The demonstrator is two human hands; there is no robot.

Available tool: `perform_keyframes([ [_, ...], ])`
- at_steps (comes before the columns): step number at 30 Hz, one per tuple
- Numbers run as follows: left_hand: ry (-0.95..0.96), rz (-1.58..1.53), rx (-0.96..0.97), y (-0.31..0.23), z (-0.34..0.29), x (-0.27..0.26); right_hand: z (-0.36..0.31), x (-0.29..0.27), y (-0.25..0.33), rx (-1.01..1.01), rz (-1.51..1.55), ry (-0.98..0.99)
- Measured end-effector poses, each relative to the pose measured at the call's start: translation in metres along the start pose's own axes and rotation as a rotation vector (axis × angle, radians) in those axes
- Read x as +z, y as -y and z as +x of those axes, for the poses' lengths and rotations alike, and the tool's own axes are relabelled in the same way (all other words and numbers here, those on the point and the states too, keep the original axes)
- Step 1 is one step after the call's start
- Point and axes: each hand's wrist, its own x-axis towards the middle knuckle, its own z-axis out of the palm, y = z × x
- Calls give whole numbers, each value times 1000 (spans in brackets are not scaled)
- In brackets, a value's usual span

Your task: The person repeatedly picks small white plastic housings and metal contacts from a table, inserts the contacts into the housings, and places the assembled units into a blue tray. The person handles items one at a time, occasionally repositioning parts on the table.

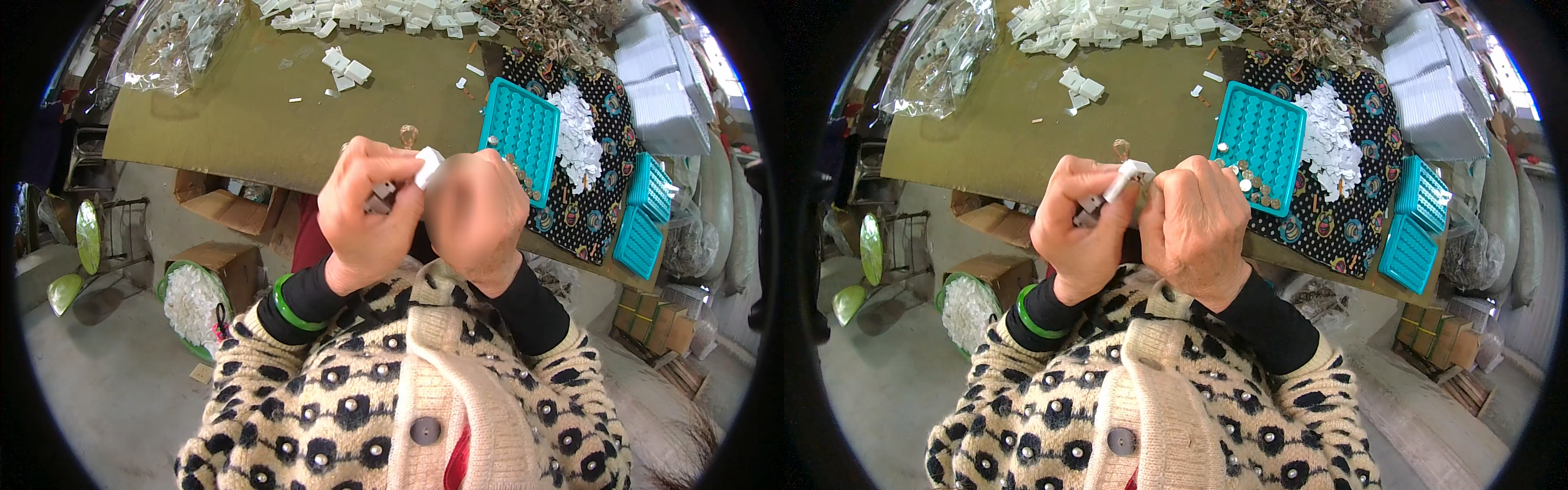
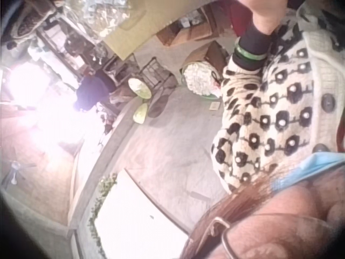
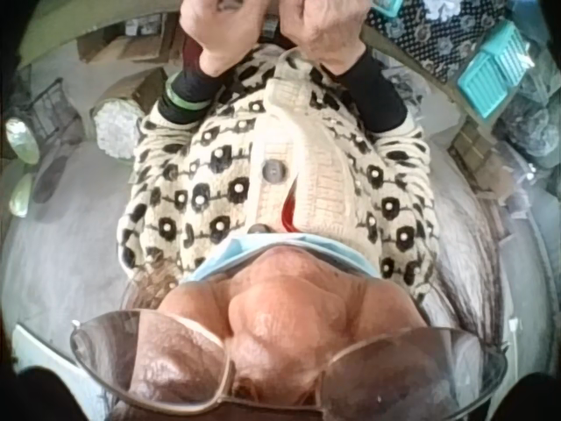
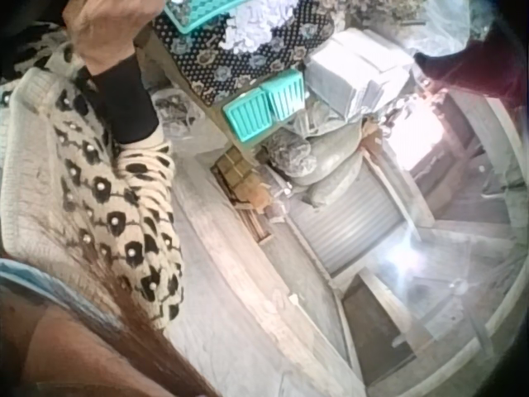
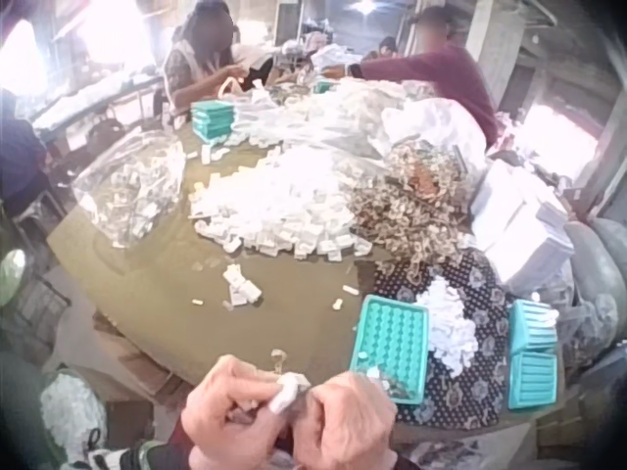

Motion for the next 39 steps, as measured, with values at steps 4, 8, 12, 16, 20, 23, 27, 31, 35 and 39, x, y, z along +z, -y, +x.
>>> perform_keyframes([
  [4,21,-726,-834,-10,1,-11,0,2,7,141,116,22],
  [8,122,-985,-1032,-11,6,-17,1,-3,15,334,305,51],
  [12,111,-981,-1075,-12,6,-20,3,-9,23,579,512,134],
  [16,14,-776,-761,-13,-2,-15,5,-14,22,1100,1037,225],
  [20,61,-724,-560,-16,-8,-14,4,-19,24,1258,1368,229],
  [23,87,-815,-703,-16,-6,-20,2,-25,29,913,872,287],
  [27,138,-861,-804,-12,-1,-26,8,-33,8,262,126,91],
  [31,158,-886,-961,-9,2,-28,15,-35,-31,80,-277,165],
  [35,167,-869,-1022,-7,5,-29,16,-33,-46,119,-321,308],
  [39,224,-779,-1075,-7,7,-27,21,-38,-53,221,-237,424],
])
